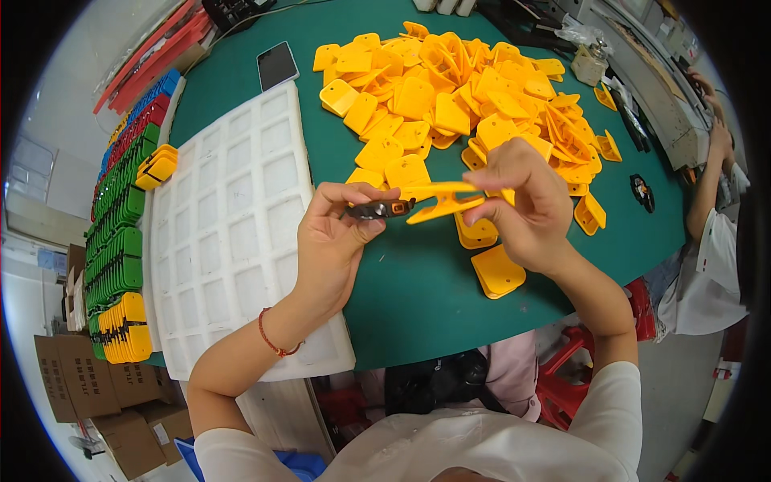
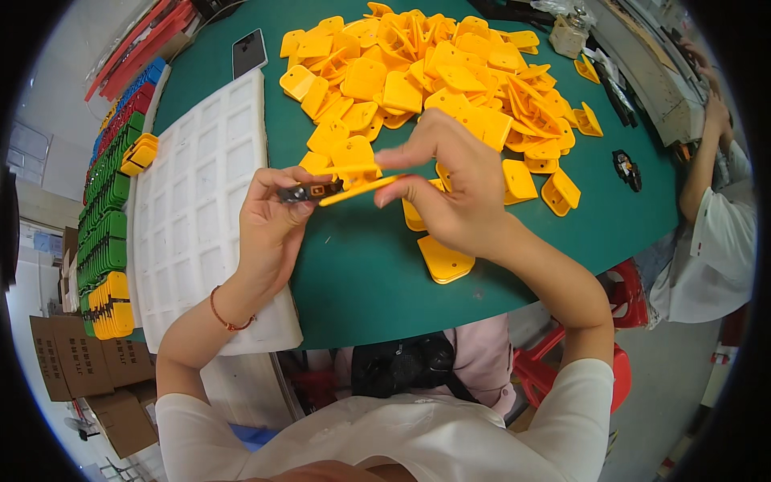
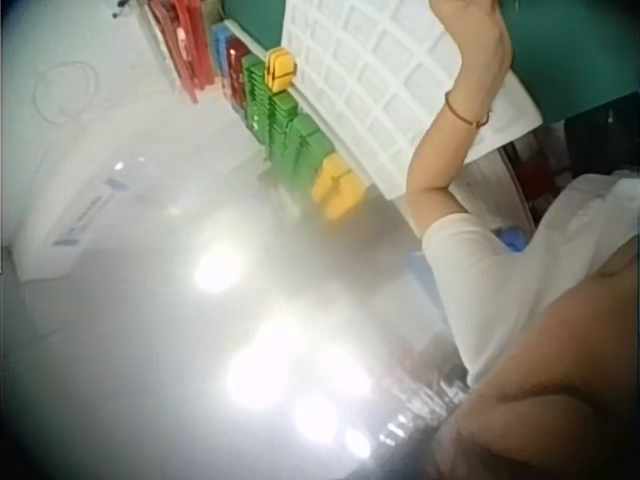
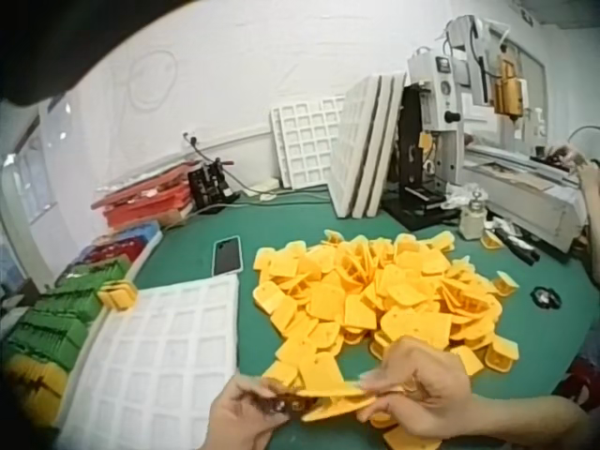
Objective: Manually assemble electronic circuit boards into yellow plastic housings and organize them in a foam tray.
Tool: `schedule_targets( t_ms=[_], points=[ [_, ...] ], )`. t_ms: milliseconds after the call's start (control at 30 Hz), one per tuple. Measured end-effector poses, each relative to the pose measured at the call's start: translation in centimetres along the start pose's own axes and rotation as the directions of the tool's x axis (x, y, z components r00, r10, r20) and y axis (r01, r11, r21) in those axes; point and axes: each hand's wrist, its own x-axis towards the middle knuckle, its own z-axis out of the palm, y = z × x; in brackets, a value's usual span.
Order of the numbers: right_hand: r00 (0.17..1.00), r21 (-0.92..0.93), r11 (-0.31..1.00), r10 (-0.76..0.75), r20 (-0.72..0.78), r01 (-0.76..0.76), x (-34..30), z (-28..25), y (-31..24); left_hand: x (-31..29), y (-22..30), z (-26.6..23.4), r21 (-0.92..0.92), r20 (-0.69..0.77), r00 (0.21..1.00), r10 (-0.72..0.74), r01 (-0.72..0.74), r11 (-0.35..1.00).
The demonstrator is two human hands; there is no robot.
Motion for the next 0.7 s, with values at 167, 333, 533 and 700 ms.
schedule_targets(
  t_ms=[167, 333, 533, 700],
  points=[
    [0.993, 0.016, 0.994, -0.113, 0.035, 0.112, -0.4, 1.1, -0.4, -0.3, -0.3, 0.0, 0.23, 0.037, 0.991, 0.131, -0.136, 0.964],
    [0.99, 0.061, 0.996, -0.069, 0.119, 0.062, 0.2, 0.9, 0.1, -0.4, 0.1, -0.2, 0.237, 0.075, 0.989, 0.129, -0.143, 0.961],
    [0.901, -0.187, 0.963, 0.25, 0.355, -0.193, 0.7, 2.1, 2.3, 0.2, 0.6, -0.1, -0.347, 0.181, 0.931, -0.318, 0.363, 0.865],
    [0.903, -0.413, 0.91, 0.196, 0.382, -0.022, 0.3, 3.4, 2.9, 0.4, 0.4, -1.4, -0.287, 0.184, 0.889, -0.42, 0.457, 0.842]
  ],
)
